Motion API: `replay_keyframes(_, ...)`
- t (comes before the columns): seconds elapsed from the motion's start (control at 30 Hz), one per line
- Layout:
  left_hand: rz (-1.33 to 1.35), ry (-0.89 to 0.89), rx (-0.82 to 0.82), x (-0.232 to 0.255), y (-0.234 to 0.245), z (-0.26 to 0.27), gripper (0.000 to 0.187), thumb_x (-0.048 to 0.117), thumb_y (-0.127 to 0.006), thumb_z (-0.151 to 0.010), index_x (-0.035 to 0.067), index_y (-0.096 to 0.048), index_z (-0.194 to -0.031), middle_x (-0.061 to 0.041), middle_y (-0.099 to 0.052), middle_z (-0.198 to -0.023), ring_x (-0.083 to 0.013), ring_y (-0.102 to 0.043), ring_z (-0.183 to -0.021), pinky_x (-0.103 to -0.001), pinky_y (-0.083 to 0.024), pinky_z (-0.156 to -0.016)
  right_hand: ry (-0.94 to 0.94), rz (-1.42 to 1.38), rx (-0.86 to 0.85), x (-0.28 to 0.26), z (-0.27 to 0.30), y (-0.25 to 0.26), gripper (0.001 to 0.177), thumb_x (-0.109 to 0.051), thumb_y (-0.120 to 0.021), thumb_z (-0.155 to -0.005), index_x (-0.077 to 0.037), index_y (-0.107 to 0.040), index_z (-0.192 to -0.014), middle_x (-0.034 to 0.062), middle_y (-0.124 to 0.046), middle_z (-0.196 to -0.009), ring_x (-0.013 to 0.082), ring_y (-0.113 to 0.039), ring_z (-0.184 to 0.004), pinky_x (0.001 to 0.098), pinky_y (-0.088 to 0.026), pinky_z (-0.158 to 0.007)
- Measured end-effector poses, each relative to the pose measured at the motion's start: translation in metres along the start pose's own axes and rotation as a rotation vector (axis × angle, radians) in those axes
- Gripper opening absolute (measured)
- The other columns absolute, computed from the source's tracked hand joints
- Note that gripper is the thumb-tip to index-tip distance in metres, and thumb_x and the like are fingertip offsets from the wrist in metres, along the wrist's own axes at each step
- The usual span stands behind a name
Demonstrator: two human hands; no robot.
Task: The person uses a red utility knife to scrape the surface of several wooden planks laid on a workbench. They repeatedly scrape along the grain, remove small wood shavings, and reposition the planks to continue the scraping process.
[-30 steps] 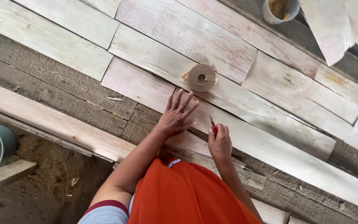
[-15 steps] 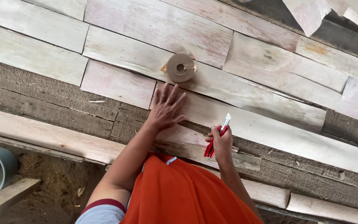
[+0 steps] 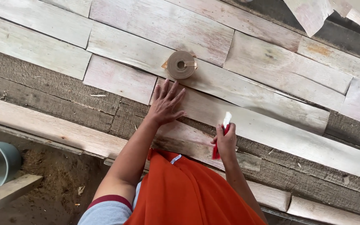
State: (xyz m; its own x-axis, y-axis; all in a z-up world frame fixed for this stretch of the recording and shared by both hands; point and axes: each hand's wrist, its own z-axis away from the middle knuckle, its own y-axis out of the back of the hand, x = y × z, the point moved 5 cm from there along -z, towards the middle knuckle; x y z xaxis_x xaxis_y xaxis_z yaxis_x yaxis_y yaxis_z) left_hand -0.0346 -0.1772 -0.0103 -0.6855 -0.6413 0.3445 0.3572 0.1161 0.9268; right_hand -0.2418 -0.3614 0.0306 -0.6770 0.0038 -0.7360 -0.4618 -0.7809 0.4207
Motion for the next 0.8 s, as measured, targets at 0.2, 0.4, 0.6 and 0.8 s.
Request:
replay_keyframes(0.2,0.033,-0.011,0.005,0.002,0.007,0.002,0.093,0.068,-0.060,-0.083,0.035,-0.025,-0.162,-0.006,-0.010,-0.172,-0.0414,-0.002,-0.156,-0.062,-0.003,-0.123,0.139,0.862,-0.124,0.002,-0.019,-0.028,0.029,-0.043,-0.035,-0.109,-0.022,-0.048,-0.123,0.0164,-0.067,-0.114,0.0469,-0.072,-0.098,0.0600,-0.057,-0.085)
replay_keyframes(0.4,0.044,-0.019,0.039,-0.003,0.002,0.003,0.094,0.067,-0.062,-0.082,0.032,-0.027,-0.162,-0.006,-0.011,-0.172,-0.0417,-0.001,-0.156,-0.064,-0.004,-0.123,0.247,1.088,-0.210,-0.041,-0.034,-0.073,0.028,-0.039,-0.034,-0.108,-0.018,-0.047,-0.122,0.0157,-0.065,-0.110,0.0484,-0.072,-0.093,0.0613,-0.057,-0.082)
replay_keyframes(0.6,0.062,-0.022,0.052,-0.006,-0.003,0.003,0.093,0.067,-0.062,-0.083,0.030,-0.030,-0.161,-0.007,-0.013,-0.172,-0.0415,-0.002,-0.156,-0.063,-0.003,-0.123,0.221,1.128,-0.224,-0.043,-0.036,-0.080,0.029,-0.037,-0.035,-0.107,-0.016,-0.047,-0.124,0.0183,-0.064,-0.110,0.0503,-0.071,-0.095,0.0627,-0.056,-0.083)
replay_keyframes(0.8,0.062,-0.025,0.037,-0.003,0.003,0.004,0.092,0.068,-0.061,-0.085,0.028,-0.031,-0.162,-0.007,-0.012,-0.172,-0.0422,0.002,-0.156,-0.063,-0.001,-0.122,0.146,0.860,-0.124,-0.046,-0.019,-0.063,0.029,-0.036,-0.046,-0.106,-0.013,-0.053,-0.123,0.0188,-0.066,-0.112,0.0485,-0.070,-0.103,0.0598,-0.056,-0.086)
